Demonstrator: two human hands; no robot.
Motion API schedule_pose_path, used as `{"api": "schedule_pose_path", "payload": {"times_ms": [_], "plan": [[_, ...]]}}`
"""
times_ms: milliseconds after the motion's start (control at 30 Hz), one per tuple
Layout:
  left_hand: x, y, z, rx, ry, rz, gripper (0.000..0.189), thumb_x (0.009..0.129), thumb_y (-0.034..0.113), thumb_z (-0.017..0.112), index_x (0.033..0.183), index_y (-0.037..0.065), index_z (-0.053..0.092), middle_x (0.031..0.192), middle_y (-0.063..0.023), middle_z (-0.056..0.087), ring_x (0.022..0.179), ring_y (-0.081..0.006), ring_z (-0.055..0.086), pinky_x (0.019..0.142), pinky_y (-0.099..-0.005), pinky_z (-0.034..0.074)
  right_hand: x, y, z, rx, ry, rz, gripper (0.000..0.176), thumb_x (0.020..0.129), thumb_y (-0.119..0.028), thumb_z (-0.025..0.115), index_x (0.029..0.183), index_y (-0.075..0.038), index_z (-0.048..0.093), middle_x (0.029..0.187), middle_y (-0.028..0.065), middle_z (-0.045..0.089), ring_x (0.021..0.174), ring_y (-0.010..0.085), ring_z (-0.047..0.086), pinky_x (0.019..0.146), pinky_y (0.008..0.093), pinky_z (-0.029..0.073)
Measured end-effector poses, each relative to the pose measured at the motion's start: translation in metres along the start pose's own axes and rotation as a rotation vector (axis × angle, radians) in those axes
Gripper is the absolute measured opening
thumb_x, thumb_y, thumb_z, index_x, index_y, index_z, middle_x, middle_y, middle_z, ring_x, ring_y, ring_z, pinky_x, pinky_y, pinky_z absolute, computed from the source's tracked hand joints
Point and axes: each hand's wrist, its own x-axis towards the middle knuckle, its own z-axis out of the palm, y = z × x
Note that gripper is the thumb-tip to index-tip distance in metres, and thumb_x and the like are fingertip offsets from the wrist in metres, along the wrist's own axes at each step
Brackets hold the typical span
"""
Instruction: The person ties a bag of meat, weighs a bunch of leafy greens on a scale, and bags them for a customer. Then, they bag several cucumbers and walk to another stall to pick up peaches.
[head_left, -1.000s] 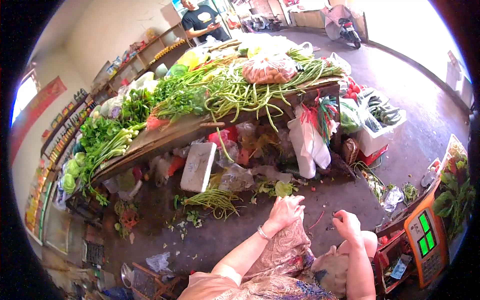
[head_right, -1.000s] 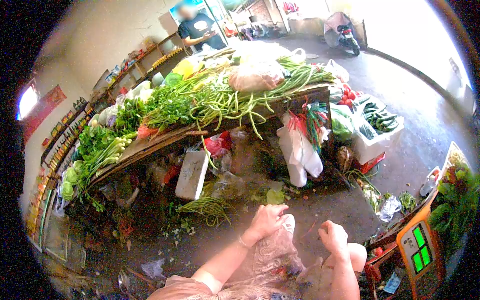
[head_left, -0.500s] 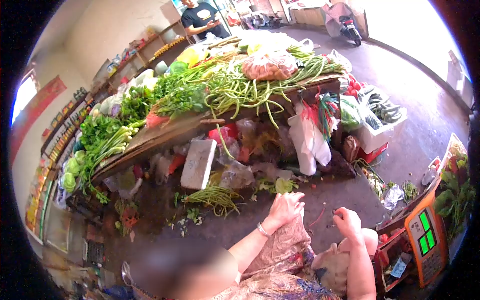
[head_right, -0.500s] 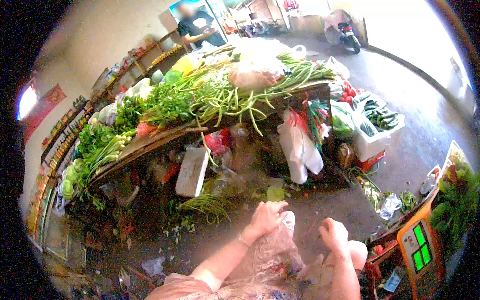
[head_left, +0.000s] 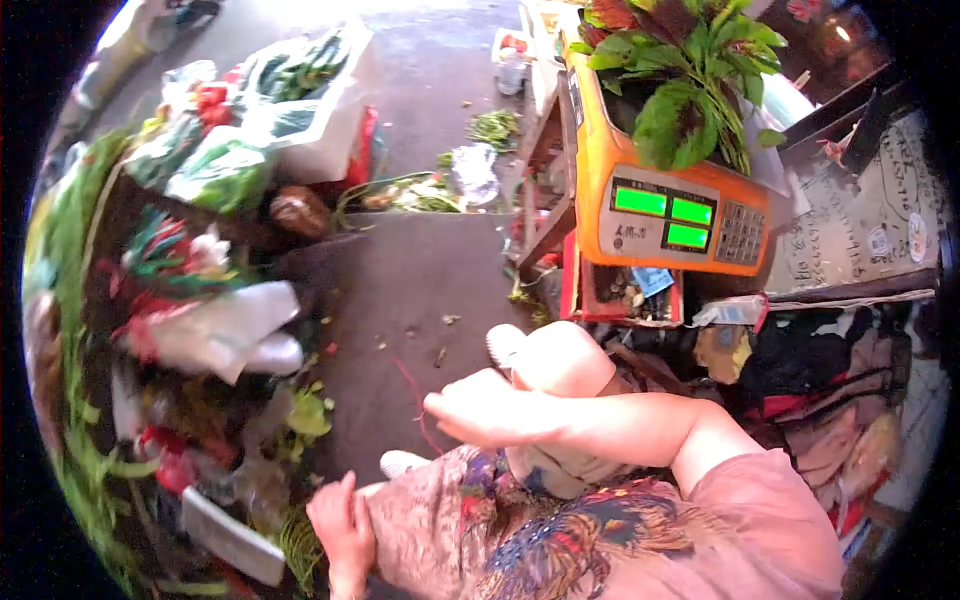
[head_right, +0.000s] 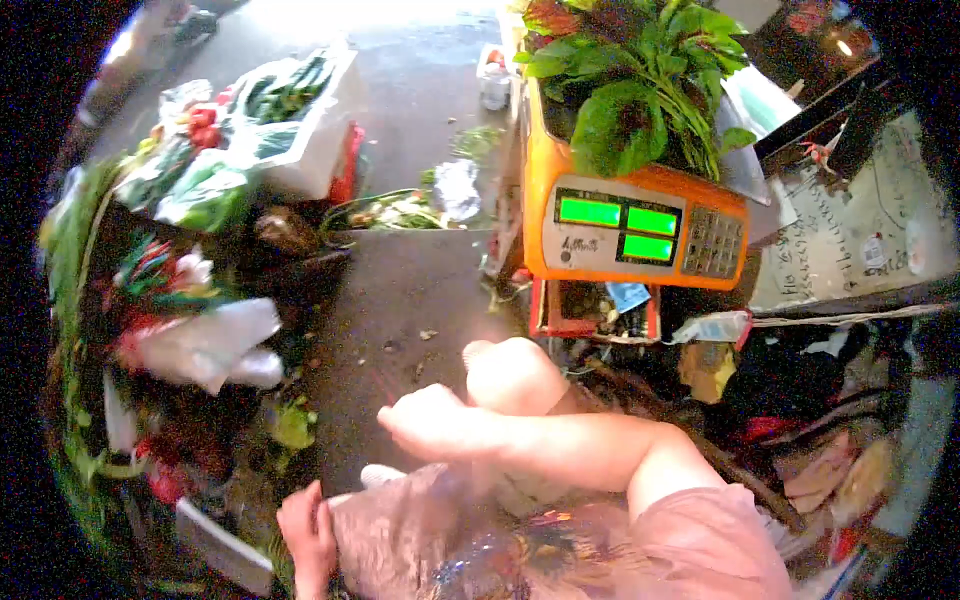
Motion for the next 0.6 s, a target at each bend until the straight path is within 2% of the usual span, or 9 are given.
{"api": "schedule_pose_path", "payload": {"times_ms": [100,233,367,433,467,500,533,567,600], "plan": [[0.021,-0.022,-0.012,-0.15,-0.1,-0.071,0.033,0.085,0.006,0.056,0.118,0.0,0.058,0.105,-0.0154,0.062,0.095,-0.0318,0.057,0.086,-0.0403,0.042,0.034,0.014,0.012,-0.059,0.349,-0.171,0.015,0.075,-0.013,0.06,0.08,-0.001,0.053,0.06,0.0118,0.06,0.059,0.0308,0.064,0.05,0.0413,0.05],[0.039,-0.042,-0.013,-0.179,-0.093,-0.011,0.031,0.084,0.008,0.056,0.114,-0.001,0.059,0.101,-0.0166,0.063,0.095,-0.0334,0.057,0.083,-0.0409,0.043,0.068,0.011,0.007,0.054,0.26,-0.177,0.012,0.074,-0.012,0.06,0.08,-0.003,0.055,0.061,0.0116,0.061,0.06,0.0303,0.064,0.05,0.0414,0.049],[0.041,-0.051,-0.013,-0.256,-0.07,-0.063,0.037,0.076,0.003,0.057,0.113,0.003,0.06,0.095,-0.0146,0.063,0.09,-0.0328,0.058,0.084,-0.0425,0.042,0.089,0.0,0.01,0.188,-0.002,0.17,0.017,0.084,-0.016,0.052,0.084,-0.003,0.063,0.079,0.0153,0.066,0.072,0.03,0.065,0.06,0.0409,0.051],[0.04,-0.047,-0.024,-0.298,-0.069,-0.1,0.035,0.073,0.004,0.057,0.107,0.004,0.062,0.093,-0.0135,0.064,0.09,-0.0312,0.059,0.083,-0.0415,0.043,0.093,-0.023,-0.01,0.016,-0.144,0.235,0.01,0.079,-0.015,0.057,0.083,-0.005,0.054,0.071,0.0179,0.06,0.069,0.036,0.062,0.057,0.047,0.047],[0.036,-0.05,-0.02,-0.356,-0.013,-0.101,0.032,0.073,0.008,0.057,0.105,0.004,0.063,0.093,-0.0126,0.064,0.087,-0.0312,0.06,0.079,-0.0415,0.045,0.088,-0.02,-0.001,-0.046,-0.026,0.112,0.015,0.08,-0.017,0.057,0.084,-0.004,0.054,0.075,0.0188,0.061,0.072,0.0382,0.061,0.062,0.0488,0.047],[0.027,-0.051,-0.017,-0.292,0.062,-0.077,0.031,0.075,0.012,0.057,0.105,0.006,0.064,0.091,-0.012,0.065,0.084,-0.0314,0.061,0.075,-0.0419,0.047,0.092,-0.009,0.02,0.14,-0.079,0.35,0.016,0.079,-0.018,0.058,0.086,-0.004,0.055,0.079,0.0186,0.063,0.077,0.0381,0.062,0.066,0.0491,0.047],[0.009,-0.063,0.006,-0.324,0.1,-0.03,0.031,0.077,0.016,0.056,0.106,0.007,0.064,0.088,-0.0116,0.064,0.083,-0.0304,0.061,0.074,-0.042,0.046,0.088,-0.017,0.018,-0.066,-0.008,0.15,0.018,0.079,-0.018,0.059,0.09,-0.004,0.057,0.08,0.0185,0.064,0.081,0.0378,0.062,0.068,0.0482,0.048],[-0.003,-0.059,0.009,-0.303,-0.031,-0.124,0.028,0.078,0.018,0.057,0.103,0.007,0.064,0.086,-0.011,0.062,0.083,-0.0288,0.06,0.075,-0.0422,0.046,0.086,-0.009,0.032,-0.018,0.03,0.109,0.021,0.078,-0.016,0.061,0.096,-0.005,0.059,0.082,0.0187,0.064,0.083,0.0374,0.062,0.07,0.0471,0.048],[-0.014,-0.055,0.014,-0.31,0.084,-0.148,0.028,0.079,0.019,0.057,0.104,0.007,0.062,0.085,-0.0098,0.061,0.083,-0.0279,0.059,0.078,-0.0404,0.045,0.086,-0.003,0.049,-0.046,0.049,0.125,0.023,0.077,-0.01,0.061,0.099,-0.005,0.061,0.082,0.0175,0.065,0.077,0.0355,0.063,0.069,0.0441,0.049]]}}
